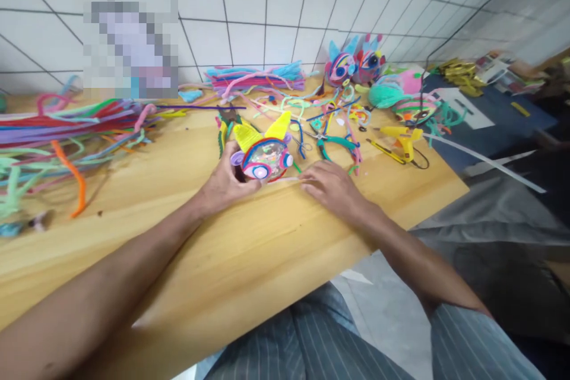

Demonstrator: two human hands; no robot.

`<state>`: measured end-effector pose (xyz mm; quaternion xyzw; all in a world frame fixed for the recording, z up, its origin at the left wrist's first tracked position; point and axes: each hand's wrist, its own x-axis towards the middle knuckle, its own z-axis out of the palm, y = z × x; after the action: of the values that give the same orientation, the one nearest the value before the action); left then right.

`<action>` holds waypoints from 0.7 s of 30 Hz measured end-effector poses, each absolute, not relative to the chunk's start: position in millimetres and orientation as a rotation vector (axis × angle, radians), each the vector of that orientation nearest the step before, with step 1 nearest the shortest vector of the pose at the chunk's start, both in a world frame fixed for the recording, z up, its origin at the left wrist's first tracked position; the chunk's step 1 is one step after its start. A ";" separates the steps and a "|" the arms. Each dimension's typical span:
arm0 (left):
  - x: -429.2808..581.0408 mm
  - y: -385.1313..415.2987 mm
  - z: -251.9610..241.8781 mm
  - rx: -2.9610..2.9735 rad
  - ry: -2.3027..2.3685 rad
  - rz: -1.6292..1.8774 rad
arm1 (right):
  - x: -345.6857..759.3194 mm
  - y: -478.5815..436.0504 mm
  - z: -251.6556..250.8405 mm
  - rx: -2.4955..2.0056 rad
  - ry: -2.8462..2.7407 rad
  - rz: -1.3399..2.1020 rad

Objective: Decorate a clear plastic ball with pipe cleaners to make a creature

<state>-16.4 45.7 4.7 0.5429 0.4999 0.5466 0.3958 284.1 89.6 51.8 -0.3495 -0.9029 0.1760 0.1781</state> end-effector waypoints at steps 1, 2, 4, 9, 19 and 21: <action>-15.9 47.0 4.0 1.369 1.239 1.389 | 271.7 92.6 48.8 -0.976 -2.606 0.457; -15.3 48.4 3.3 1.371 1.214 1.392 | 262.2 95.7 44.8 -0.971 -2.646 0.409; -14.2 50.9 2.3 1.388 1.181 1.404 | 251.1 100.7 36.0 -0.962 -2.690 0.318; -10.9 52.3 3.3 1.384 1.145 1.388 | 260.2 93.3 39.0 -0.957 -2.673 0.330; -9.7 53.6 1.6 1.625 1.178 1.394 | 255.8 91.6 135.1 -0.701 -2.393 0.376; -9.9 54.0 -0.8 1.659 1.193 1.386 | 236.8 101.5 135.6 -0.626 -2.432 0.299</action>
<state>-9.9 54.0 -0.8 0.6342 0.4562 0.5298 0.3301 236.8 101.5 135.6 -0.2359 -0.9169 0.1128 0.3014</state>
